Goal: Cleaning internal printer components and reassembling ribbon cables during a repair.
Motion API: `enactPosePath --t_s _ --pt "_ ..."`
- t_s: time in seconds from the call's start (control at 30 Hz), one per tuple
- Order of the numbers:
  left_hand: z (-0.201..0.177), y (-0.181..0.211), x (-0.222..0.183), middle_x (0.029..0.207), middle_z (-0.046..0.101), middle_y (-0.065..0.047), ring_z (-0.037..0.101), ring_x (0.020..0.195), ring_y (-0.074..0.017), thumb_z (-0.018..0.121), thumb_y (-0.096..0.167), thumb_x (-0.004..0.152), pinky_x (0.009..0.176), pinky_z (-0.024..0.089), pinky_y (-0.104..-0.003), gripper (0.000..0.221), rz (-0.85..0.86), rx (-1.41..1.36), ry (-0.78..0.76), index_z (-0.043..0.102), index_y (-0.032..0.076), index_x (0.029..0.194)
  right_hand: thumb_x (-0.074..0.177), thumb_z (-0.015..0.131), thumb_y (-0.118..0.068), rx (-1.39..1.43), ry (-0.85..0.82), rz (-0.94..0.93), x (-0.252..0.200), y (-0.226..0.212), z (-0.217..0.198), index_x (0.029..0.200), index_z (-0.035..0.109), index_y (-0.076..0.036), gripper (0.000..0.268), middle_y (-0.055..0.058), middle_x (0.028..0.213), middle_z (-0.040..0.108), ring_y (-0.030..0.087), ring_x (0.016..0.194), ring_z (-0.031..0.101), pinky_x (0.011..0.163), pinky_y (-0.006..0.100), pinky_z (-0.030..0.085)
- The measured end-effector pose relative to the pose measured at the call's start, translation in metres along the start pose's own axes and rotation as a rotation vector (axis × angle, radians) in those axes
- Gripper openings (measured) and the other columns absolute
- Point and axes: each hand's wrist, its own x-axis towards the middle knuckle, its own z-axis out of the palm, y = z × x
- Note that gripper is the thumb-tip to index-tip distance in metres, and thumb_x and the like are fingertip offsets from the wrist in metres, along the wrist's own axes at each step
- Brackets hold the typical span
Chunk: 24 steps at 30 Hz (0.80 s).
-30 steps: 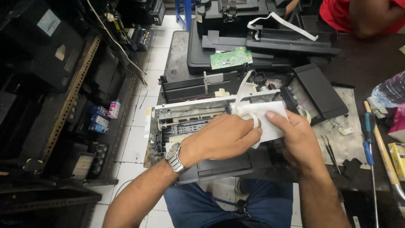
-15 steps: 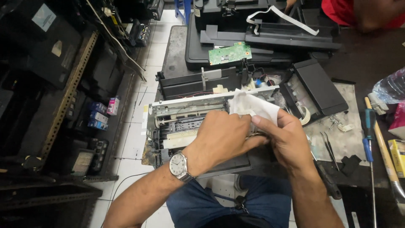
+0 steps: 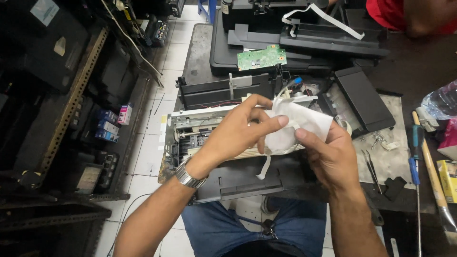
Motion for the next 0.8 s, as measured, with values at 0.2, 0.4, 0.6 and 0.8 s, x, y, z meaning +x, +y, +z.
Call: enactPosePath --t_s 0.2,0.4,0.6,0.8 --pt "0.008 -0.008 0.007 0.090 0.065 -0.014 0.068 0.052 -0.0193 0.076 0.036 0.083 0.063 0.054 -0.033 0.063 0.084 0.008 0.169 0.055 -0.003 0.127 0.083 0.077 -0.001 -0.016 0.012 -0.035 0.004 0.008 -0.004 0.120 0.068 0.001 0.037 0.016 0.104 0.076 0.023 0.098 0.075 0.093 0.040 0.061" --pt "0.012 0.004 0.004 0.076 0.064 -0.013 0.062 0.047 -0.0165 0.075 0.037 0.083 0.050 0.046 -0.029 0.052 0.072 0.019 0.207 0.060 -0.004 0.112 0.084 0.076 -0.001 0.003 0.007 -0.046 0.006 0.012 -0.006 0.121 0.068 0.000 0.038 0.016 0.106 0.076 0.024 0.099 0.075 0.094 0.042 0.061" --pt "0.014 0.012 0.006 0.070 0.070 -0.015 0.060 0.036 -0.0122 0.069 0.025 0.086 0.039 0.045 -0.024 0.035 0.096 -0.020 0.136 0.070 -0.005 0.104 0.088 0.073 -0.007 0.024 -0.019 -0.072 0.007 0.021 -0.018 0.116 0.069 -0.002 0.029 0.018 0.107 0.076 0.026 0.104 0.075 0.099 0.045 0.060" --pt "0.015 -0.002 0.014 0.079 0.074 -0.015 0.068 0.049 -0.0138 0.069 0.013 0.082 0.051 0.053 -0.027 0.026 0.204 -0.085 0.206 0.074 0.004 0.106 0.098 0.067 -0.021 -0.089 0.074 -0.146 0.008 0.005 -0.021 0.117 0.069 -0.004 0.025 0.016 0.107 0.075 0.024 0.102 0.076 0.100 0.044 0.059"
